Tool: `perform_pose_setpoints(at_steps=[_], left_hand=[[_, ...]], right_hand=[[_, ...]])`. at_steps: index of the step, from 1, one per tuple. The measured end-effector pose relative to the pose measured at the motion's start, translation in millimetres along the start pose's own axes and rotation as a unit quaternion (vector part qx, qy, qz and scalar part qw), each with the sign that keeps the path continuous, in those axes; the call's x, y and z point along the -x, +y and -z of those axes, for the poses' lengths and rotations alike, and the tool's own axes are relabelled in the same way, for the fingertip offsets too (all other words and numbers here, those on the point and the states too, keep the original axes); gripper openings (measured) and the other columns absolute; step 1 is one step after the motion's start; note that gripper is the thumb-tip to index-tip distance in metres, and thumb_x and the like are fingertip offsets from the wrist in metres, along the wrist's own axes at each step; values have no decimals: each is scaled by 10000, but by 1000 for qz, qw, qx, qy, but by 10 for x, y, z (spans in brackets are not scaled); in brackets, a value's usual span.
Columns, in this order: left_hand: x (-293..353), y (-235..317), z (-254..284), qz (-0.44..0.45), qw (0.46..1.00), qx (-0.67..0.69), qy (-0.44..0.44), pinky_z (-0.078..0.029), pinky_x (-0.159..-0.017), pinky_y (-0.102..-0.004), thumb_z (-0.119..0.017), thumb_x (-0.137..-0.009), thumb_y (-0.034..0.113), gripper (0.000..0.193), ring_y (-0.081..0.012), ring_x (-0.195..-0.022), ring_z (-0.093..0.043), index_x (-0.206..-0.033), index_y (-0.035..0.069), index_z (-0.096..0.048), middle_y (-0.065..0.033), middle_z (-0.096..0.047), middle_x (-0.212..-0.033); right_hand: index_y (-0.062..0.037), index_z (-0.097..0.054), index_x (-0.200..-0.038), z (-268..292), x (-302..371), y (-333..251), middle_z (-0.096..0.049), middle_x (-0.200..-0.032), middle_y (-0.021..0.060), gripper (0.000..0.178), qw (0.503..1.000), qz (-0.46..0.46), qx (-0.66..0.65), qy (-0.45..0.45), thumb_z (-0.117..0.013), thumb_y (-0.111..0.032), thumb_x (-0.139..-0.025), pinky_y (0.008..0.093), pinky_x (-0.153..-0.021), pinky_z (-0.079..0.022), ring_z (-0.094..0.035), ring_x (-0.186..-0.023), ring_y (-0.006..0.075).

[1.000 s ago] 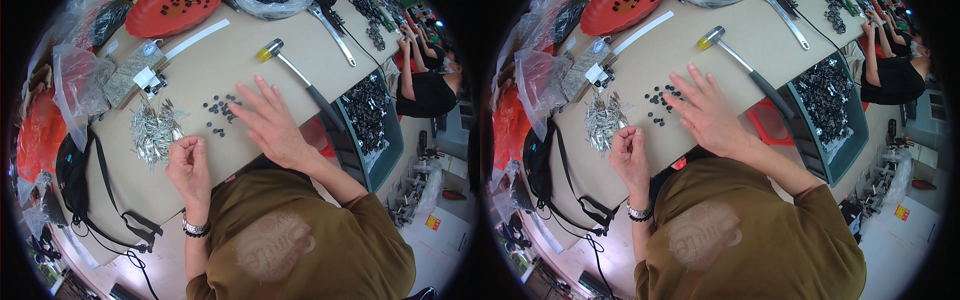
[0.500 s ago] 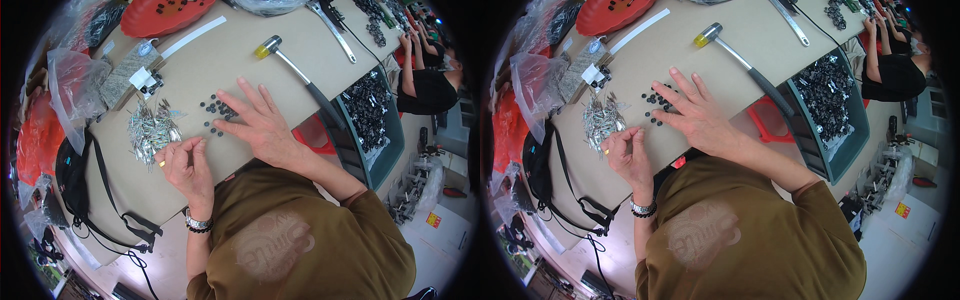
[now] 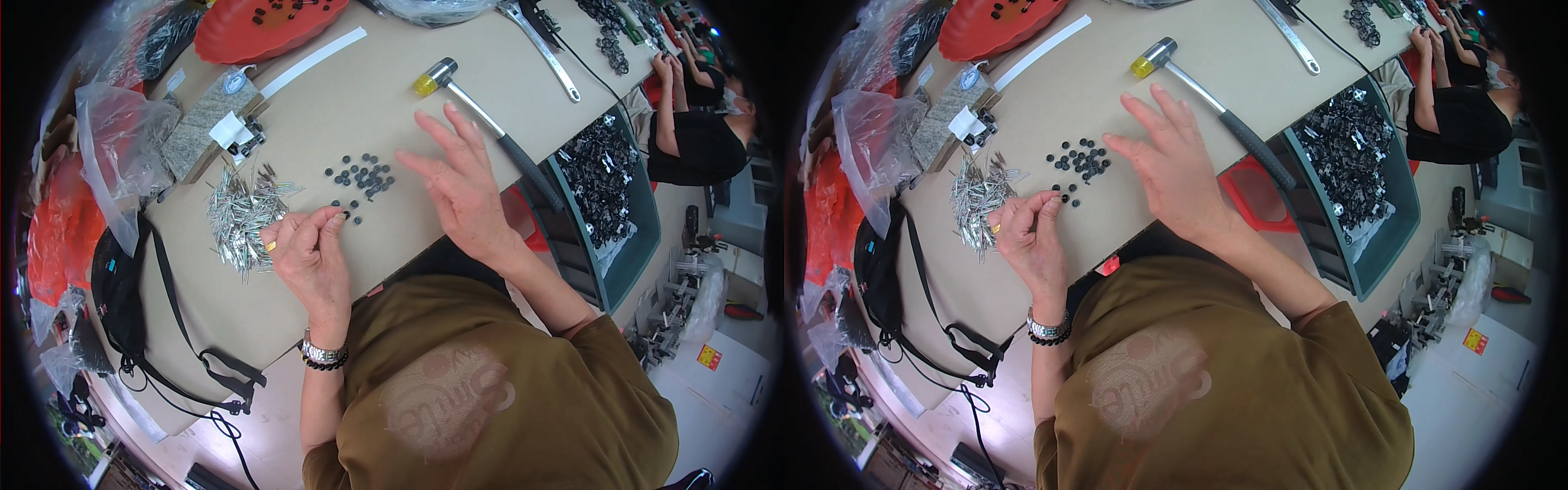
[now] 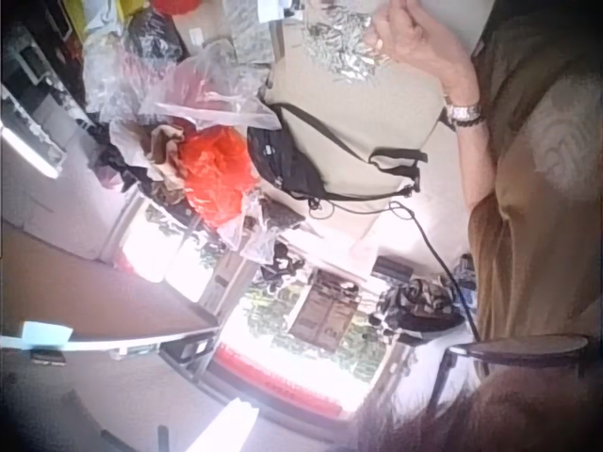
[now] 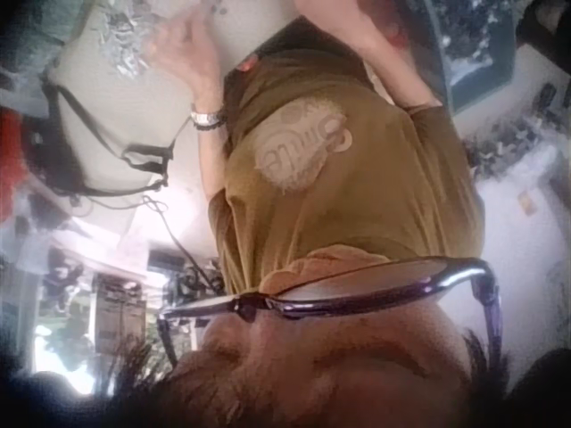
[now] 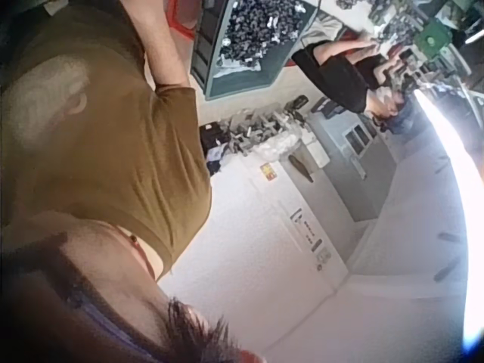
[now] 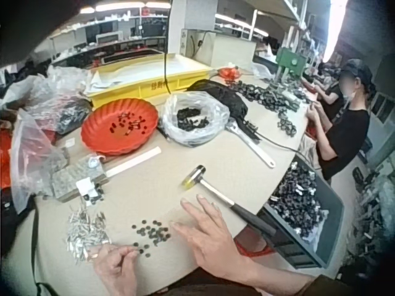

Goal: The person assembles small mechanical components by inserting metal pins into plastic rings, using a hammer to secure the pins.

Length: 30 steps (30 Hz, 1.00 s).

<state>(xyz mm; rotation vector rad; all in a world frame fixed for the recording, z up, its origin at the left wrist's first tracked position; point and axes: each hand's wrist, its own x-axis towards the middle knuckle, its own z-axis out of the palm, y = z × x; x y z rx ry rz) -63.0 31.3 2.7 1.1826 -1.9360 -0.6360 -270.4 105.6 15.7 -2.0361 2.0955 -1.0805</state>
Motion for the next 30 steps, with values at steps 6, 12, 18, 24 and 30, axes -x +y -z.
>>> perform_pose_setpoints(at_steps=[6, 12, 18, 24, 30], left_hand=[[-14, 9, -29, -7, 1000, -6, 3, -389, -794, -314, -802, -830, 33, 50, -171, -819, -463, -870, 52, -779, 0, -568, -725], [-15, 89, -61, -64, 994, -83, 24, -413, -818, -348, -807, -789, 9, 91, -214, -837, -503, -859, 44, -762, -32, -587, -749], [-25, 184, -11, -150, 967, -204, 1, -424, -830, -387, -771, -746, -26, 172, -267, -856, -540, -895, 50, -727, -52, -592, -810], [-44, 76, 160, -214, 947, -237, -38, -426, -823, -400, -710, -733, -64, 225, -281, -859, -546, -931, 41, -701, -67, -583, -829], [-26, -19, 163, -240, 944, -221, -50, -438, -805, -395, -692, -730, -86, 251, -289, -850, -552, -955, 23, -686, -88, -576, -827]], right_hand=[[-115, -752, -1196, 69, -6, 61, -521, -1512, 142, 421, 999, -20, -14, 31, -694, 35, -807, 594, -1198, -300, -370, -1473, 423], [-113, -742, -1197, 73, 2, 16, -520, -1513, 137, 409, 1000, -13, -16, 20, -703, 24, -813, 620, -1204, -281, -374, -1476, 418], [-118, -744, -1180, 62, 22, -59, -520, -1514, 130, 365, 1000, -1, -18, 8, -696, -7, -836, 635, -1192, -286, -375, -1476, 419], [-105, -751, -1086, -37, 78, -179, -533, -1503, 122, 260, 999, 29, -43, 2, -722, -54, -833, 648, -1177, -294, -379, -1476, 404], [-61, -733, -915, -174, -172, -346, -569, -1443, 134, 104, 995, 70, -68, 8, -728, -98, -817, 636, -1193, -286, -383, -1470, 393]])
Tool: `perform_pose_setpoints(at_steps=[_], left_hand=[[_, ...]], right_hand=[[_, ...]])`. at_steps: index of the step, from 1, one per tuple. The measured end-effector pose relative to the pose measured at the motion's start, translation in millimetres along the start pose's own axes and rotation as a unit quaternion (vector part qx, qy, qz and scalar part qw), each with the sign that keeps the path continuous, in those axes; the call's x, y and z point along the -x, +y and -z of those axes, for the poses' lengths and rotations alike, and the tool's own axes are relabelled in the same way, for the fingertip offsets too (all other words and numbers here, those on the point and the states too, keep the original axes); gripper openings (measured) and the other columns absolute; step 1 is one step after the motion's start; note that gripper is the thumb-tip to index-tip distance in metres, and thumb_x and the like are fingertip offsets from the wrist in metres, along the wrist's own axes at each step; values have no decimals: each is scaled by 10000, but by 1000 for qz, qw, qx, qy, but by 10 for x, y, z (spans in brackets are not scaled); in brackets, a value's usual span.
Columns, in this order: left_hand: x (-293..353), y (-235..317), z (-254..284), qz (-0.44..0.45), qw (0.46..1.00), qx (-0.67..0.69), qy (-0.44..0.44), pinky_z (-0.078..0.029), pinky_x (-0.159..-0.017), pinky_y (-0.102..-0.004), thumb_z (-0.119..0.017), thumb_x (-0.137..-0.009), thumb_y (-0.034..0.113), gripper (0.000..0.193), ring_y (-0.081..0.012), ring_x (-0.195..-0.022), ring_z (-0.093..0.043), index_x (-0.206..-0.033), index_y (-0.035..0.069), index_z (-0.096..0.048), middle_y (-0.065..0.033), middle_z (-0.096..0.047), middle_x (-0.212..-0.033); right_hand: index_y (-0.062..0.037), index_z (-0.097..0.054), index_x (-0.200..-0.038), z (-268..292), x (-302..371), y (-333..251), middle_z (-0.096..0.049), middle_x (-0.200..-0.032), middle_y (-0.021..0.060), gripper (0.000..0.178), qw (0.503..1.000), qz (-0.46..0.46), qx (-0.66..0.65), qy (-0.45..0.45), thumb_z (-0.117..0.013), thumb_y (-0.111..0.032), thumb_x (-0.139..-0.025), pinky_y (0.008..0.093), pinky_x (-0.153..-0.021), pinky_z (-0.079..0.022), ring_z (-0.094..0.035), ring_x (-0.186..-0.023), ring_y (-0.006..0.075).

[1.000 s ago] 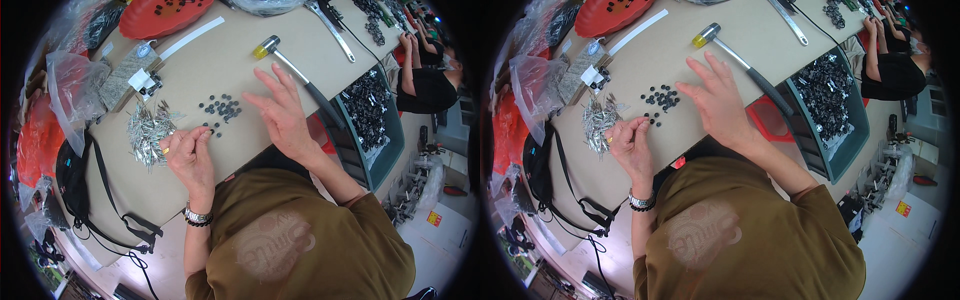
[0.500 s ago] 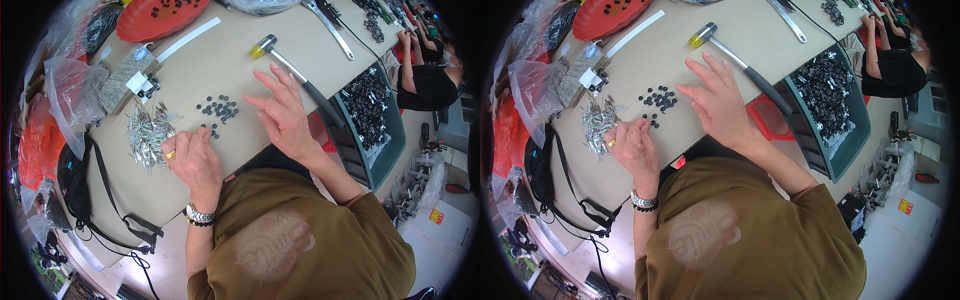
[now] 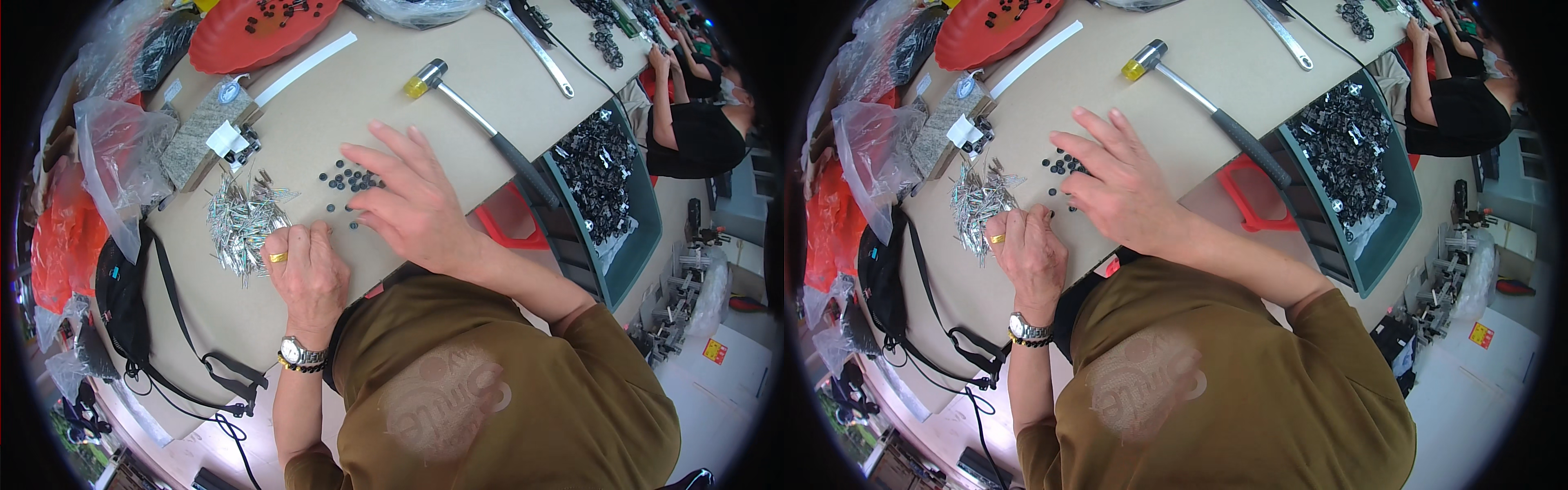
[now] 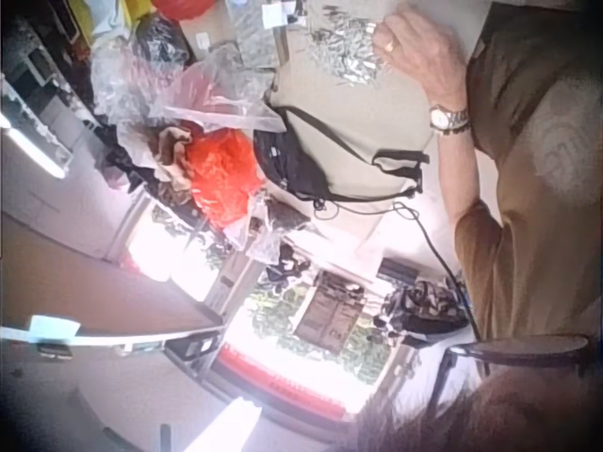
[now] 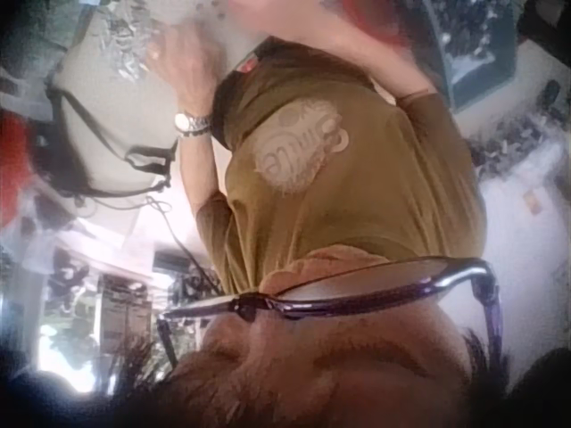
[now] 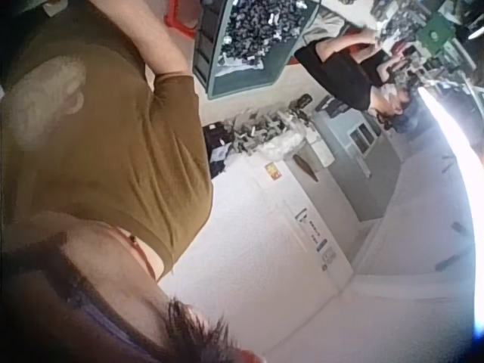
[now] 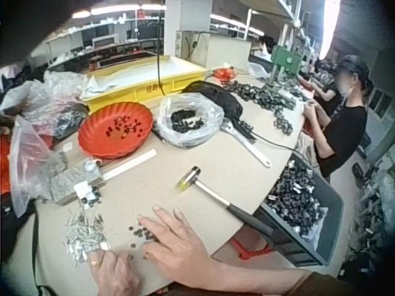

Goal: The person assembles small mechanical components by inserting metal pins into plastic rings, using a hammer to secure the pins.

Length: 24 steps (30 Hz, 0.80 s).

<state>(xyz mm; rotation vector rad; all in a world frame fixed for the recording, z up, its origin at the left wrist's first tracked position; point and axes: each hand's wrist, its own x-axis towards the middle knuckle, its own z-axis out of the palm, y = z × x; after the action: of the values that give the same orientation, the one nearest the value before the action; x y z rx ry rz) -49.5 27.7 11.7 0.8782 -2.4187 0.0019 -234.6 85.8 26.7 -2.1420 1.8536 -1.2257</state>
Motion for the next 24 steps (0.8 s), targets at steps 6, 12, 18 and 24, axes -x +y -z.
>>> perform_pose_setpoints(at_steps=[6, 12, 18, 24], left_hand=[[-15, 25, -19, 6, 1000, 15, 20, -442, -781, -390, -722, -735, -90, 246, -288, -836, -554, -954, 17, -692, -97, -582, -826], [52, 60, -26, 68, 995, 71, 37, -437, -777, -390, -768, -785, -34, 176, -271, -838, -539, -946, 14, -714, -89, -565, -814], [65, 61, -53, 134, 980, 139, 54, -433, -745, -397, -780, -755, -58, 187, -282, -796, -520, -913, 28, -728, -92, -560, -785], [53, 36, -74, 152, 972, 172, 57, -423, -713, -400, -781, -750, -57, 143, -276, -756, -516, -860, 10, -720, -91, -560, -741]], right_hand=[[-29, -723, -829, -284, -242, 60, -603, -1349, 149, 109, 996, 53, 56, -50, -688, -125, -791, 607, -1235, -238, -403, -1438, 379], [-58, -711, -792, -329, -284, 32, -628, -1336, 101, 99, 991, 55, 86, -86, -787, -83, -734, 630, -1201, -290, -430, -1419, 349], [-69, -682, -826, -226, -265, 42, -663, -1105, 65, 74, 996, 80, 21, -46, -720, -125, -797, 574, -1170, -309, -539, -1227, 267], [-103, -673, -824, -239, -192, 7, -652, -825, 6, 75, 993, 110, 10, -38, -733, -147, -818, 465, -1012, -376, -592, -967, 188]])
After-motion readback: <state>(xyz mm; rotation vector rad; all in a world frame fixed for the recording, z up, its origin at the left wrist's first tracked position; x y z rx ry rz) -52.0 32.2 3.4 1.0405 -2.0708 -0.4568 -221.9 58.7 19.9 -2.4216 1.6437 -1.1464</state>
